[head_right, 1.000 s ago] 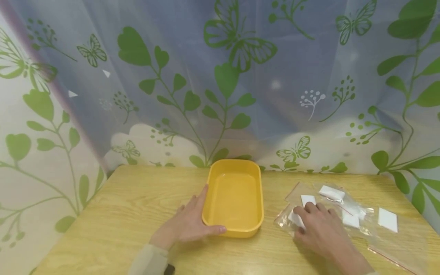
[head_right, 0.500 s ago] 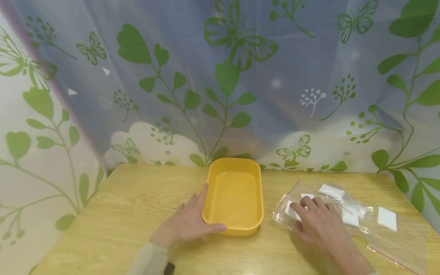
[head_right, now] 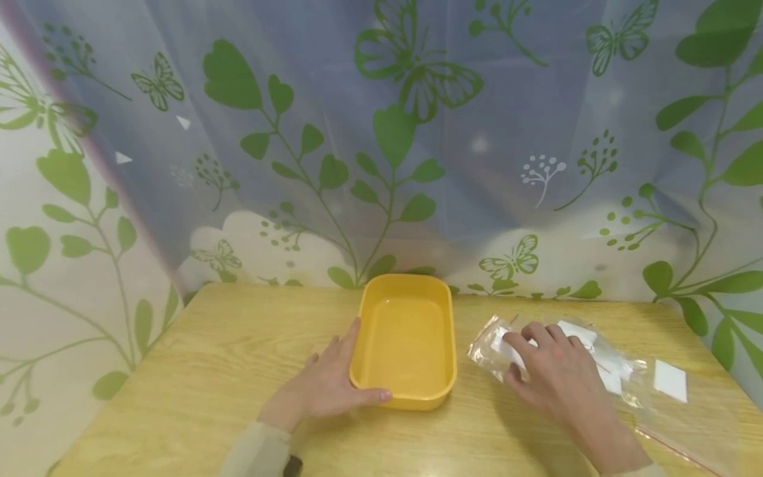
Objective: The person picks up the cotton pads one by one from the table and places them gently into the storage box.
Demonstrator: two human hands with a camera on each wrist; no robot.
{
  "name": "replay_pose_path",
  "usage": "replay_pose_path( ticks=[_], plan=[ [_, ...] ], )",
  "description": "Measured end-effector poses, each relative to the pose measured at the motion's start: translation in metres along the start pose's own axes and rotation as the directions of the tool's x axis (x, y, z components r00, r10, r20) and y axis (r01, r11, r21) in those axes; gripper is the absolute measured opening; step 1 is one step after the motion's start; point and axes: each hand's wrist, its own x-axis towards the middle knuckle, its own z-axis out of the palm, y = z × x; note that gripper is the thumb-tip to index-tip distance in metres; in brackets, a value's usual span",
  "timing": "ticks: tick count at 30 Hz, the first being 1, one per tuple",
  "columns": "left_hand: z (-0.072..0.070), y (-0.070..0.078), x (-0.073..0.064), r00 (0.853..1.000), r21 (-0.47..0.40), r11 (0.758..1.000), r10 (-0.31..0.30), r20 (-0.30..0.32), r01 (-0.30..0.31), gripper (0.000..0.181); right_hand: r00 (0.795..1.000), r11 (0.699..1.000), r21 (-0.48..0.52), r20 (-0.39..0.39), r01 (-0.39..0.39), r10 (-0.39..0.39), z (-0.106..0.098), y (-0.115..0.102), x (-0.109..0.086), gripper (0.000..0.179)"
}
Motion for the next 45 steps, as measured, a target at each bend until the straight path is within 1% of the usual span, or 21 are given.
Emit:
replay_pose_path(
  ticks=[3, 9, 17, 21, 24, 28, 30, 33, 37, 45],
  plan=[
    [0.001, -0.001, 0.000, 1.000, -0.002, 1.000, 0.000, -0.004, 0.000, 0.132, 1.000, 1.000, 0.016, -0.004, -0.012, 0.012, -0.003, -0.003, 0.005, 0.035],
    [0.001, -0.001, 0.000, 1.000, -0.006, 1.000, 0.003, 0.003, -0.003, 0.131, 0.999, 0.999, 0.036, 0.022, -0.034, 0.033, -0.006, -0.011, 0.015, 0.035],
    [0.001, 0.000, 0.000, 1.000, -0.003, 1.000, 0.006, 0.000, -0.006, 0.131, 1.000, 0.999, 0.049, 0.002, -0.007, 0.007, -0.003, -0.019, 0.028, 0.034],
    [0.000, 0.001, 0.000, 1.000, -0.003, 1.000, 0.003, -0.002, -0.003, 0.130, 1.000, 0.998, 0.065, -0.002, -0.016, 0.016, -0.001, -0.024, 0.036, 0.033],
    [0.000, 0.001, 0.000, 1.000, -0.001, 1.000, -0.002, -0.003, 0.002, 0.130, 1.000, 0.997, 0.078, -0.020, -0.010, 0.011, 0.001, -0.029, 0.043, 0.030],
    [0.001, 0.001, 0.000, 1.000, 0.007, 1.000, -0.004, -0.005, 0.004, 0.130, 0.997, 0.996, 0.085, -0.073, 0.024, -0.017, 0.006, -0.035, 0.052, 0.026],
    [0.001, 0.001, 0.000, 1.000, 0.008, 1.000, -0.004, -0.007, 0.004, 0.130, 0.995, 0.995, 0.092, -0.096, 0.026, -0.017, 0.009, -0.039, 0.056, 0.026],
    [0.001, 0.002, 0.000, 1.000, 0.008, 1.000, -0.004, -0.008, 0.004, 0.130, 0.994, 0.994, 0.105, -0.109, 0.012, -0.001, 0.012, -0.044, 0.061, 0.025],
    [0.001, 0.003, 0.000, 1.000, 0.005, 1.000, -0.005, -0.010, 0.005, 0.130, 0.994, 0.993, 0.120, -0.103, -0.021, 0.033, 0.016, -0.051, 0.066, 0.024],
    [0.002, 0.002, 0.000, 1.000, 0.014, 1.000, 0.000, -0.014, 0.001, 0.129, 0.991, 0.986, 0.109, -0.031, -0.126, 0.130, 0.027, -0.066, 0.072, 0.022]
  ],
)
